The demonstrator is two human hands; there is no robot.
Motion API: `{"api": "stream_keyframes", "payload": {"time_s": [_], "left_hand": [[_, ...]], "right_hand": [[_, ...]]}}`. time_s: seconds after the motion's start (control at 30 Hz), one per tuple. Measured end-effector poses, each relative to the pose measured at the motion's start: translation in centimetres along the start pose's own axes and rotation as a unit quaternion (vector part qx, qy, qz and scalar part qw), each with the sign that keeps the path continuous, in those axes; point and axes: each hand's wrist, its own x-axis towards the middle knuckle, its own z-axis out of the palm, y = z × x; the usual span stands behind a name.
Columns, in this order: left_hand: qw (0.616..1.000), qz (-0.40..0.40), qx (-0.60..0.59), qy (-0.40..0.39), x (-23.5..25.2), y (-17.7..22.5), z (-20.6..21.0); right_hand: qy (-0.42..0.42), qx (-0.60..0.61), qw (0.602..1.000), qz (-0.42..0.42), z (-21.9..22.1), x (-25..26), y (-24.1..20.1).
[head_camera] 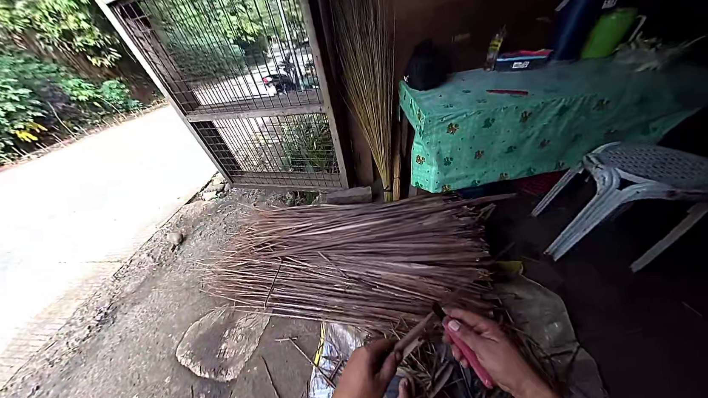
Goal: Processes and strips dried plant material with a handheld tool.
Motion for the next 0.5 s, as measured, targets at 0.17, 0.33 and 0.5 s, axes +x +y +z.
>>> {"api": "stream_keyframes", "payload": {"time_s": [0.17,0.33,0.5], "left_hand": [[0.999,0.007,-0.041,0.018,-0.9,0.9,0.5],[0.996,0.046,-0.07,0.007,-0.9,0.8,0.5],[0.996,0.056,-0.066,0.003,-0.9,0.6,0.6]], "right_hand": [[-0.081,-0.039,0.996,0.003,1.2,-1.4,-0.9],[-0.037,-0.023,0.997,-0.06,-0.2,-1.0,-0.8],[-0.004,-0.028,0.998,-0.06,-1.7,-0.6,-1.4]]}}
